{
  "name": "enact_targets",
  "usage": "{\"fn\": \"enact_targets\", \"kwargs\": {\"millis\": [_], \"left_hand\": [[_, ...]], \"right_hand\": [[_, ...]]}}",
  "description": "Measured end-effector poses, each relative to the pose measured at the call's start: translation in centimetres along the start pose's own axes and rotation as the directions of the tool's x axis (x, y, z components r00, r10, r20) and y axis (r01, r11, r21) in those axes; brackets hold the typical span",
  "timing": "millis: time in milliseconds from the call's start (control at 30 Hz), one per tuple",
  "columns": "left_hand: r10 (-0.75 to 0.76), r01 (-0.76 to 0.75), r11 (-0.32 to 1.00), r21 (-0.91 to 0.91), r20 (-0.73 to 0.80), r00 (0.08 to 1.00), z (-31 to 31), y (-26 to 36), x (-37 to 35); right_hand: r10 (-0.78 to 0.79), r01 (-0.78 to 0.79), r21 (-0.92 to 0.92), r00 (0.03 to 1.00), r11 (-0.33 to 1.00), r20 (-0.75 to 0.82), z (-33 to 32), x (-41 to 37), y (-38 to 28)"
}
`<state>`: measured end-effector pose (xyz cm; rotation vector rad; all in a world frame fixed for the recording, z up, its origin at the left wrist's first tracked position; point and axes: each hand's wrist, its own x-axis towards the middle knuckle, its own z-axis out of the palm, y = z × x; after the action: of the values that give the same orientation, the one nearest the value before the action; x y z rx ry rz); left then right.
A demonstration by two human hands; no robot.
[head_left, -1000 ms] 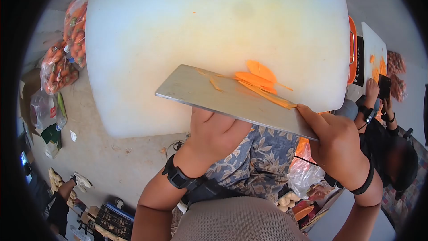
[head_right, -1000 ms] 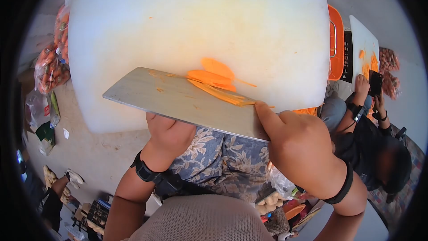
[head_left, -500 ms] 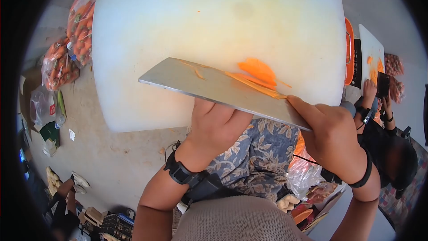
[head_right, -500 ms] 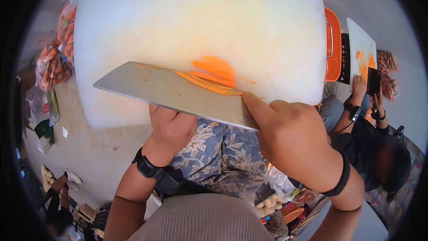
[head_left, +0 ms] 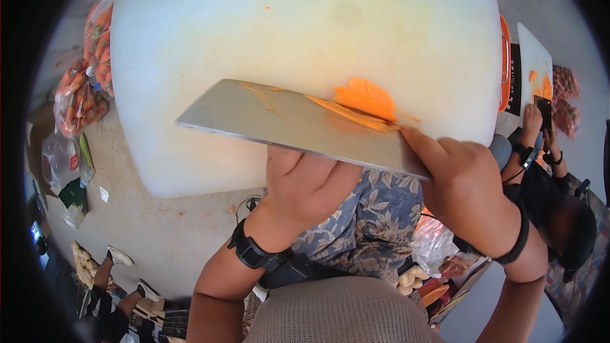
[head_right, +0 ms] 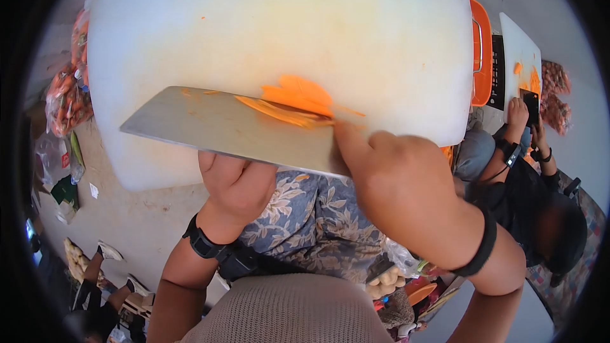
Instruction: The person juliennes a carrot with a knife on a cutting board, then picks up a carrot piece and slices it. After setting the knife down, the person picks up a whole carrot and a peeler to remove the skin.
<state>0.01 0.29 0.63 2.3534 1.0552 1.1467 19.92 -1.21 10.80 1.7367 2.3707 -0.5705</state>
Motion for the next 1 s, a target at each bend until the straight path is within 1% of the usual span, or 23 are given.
{"fn": "enact_targets", "kwargs": {"millis": [33,100,200,300,367,400,433,500,567,667,733,767,833,900,967,1000], "left_hand": [[0.011,-0.010,1.000,0.029,-0.043,0.999,0.1,0.0,0.2],[0.009,-0.008,1.000,0.022,-0.042,0.999,0.3,-0.1,0.4],[-0.010,0.011,1.000,0.014,-0.054,0.998,0.4,0.1,0.1],[-0.008,0.008,1.000,0.006,-0.070,0.998,0.2,-0.1,0.1],[-0.004,0.004,1.000,-0.004,-0.068,0.998,0.1,-0.2,-0.3],[-0.018,0.016,0.998,-0.060,-0.037,0.999,0.2,-0.2,-0.6],[-0.028,0.027,0.993,-0.117,-0.007,1.000,0.2,-0.3,-0.7],[-0.029,0.029,0.989,-0.142,-0.002,1.000,0.2,-0.3,-0.7],[-0.036,0.037,0.986,-0.164,0.010,0.999,0.1,-0.3,-0.8],[-0.042,0.049,0.990,-0.133,0.057,0.997,-0.2,-0.2,-0.9],[-0.082,0.088,0.974,-0.208,0.038,0.996,-0.1,0.0,-0.8],[-0.085,0.092,0.973,-0.210,0.043,0.995,0.0,0.0,-0.9],[-0.002,0.002,0.999,-0.038,-0.018,1.000,0.1,-0.1,-0.9],[0.009,-0.009,1.000,-0.026,-0.031,0.999,0.1,-0.1,-0.4],[0.022,-0.022,1.000,-0.014,-0.047,0.999,0.0,-0.1,0.0],[0.013,-0.013,1.000,0.003,-0.029,0.999,0.0,0.0,0.1]], "right_hand": [[-0.021,0.021,0.004,1.000,1.000,-0.013,0.4,0.8,-0.1],[-0.029,0.029,0.007,1.000,1.000,-0.003,0.4,1.6,-0.2],[-0.036,0.037,0.034,0.999,0.999,-0.038,0.3,1.5,-0.5],[-0.037,0.038,0.032,0.999,0.999,-0.032,-1.0,0.3,-0.8],[-0.009,0.008,0.035,1.000,0.999,0.013,-2.4,-1.2,-1.0],[0.001,0.002,0.091,0.999,0.996,-0.033,-2.2,-2.0,-0.9],[0.005,-0.002,0.089,0.999,0.996,-0.033,-2.4,-2.6,-0.8],[-0.014,0.014,-0.001,1.000,1.000,0.018,-2.8,-3.4,-0.6],[-0.012,0.012,-0.006,1.000,1.000,0.022,-2.7,-3.6,-0.2],[-0.022,0.022,-0.020,1.000,1.000,0.017,-1.6,-3.4,0.0],[-0.024,0.024,-0.029,1.000,0.999,0.012,-1.3,-3.0,-0.1],[0.007,-0.007,-0.003,1.000,1.000,0.021,-1.2,-2.4,-0.3],[0.043,-0.044,0.025,0.999,0.999,0.031,-0.9,-1.4,-0.7],[0.007,-0.006,-0.018,1.000,1.000,0.024,-0.4,-0.4,-0.8],[-0.005,0.005,-0.014,1.000,1.000,0.000,0.6,0.7,-0.8],[-0.016,0.016,-0.009,1.000,1.000,-0.025,1.0,1.0,-0.8]]}}
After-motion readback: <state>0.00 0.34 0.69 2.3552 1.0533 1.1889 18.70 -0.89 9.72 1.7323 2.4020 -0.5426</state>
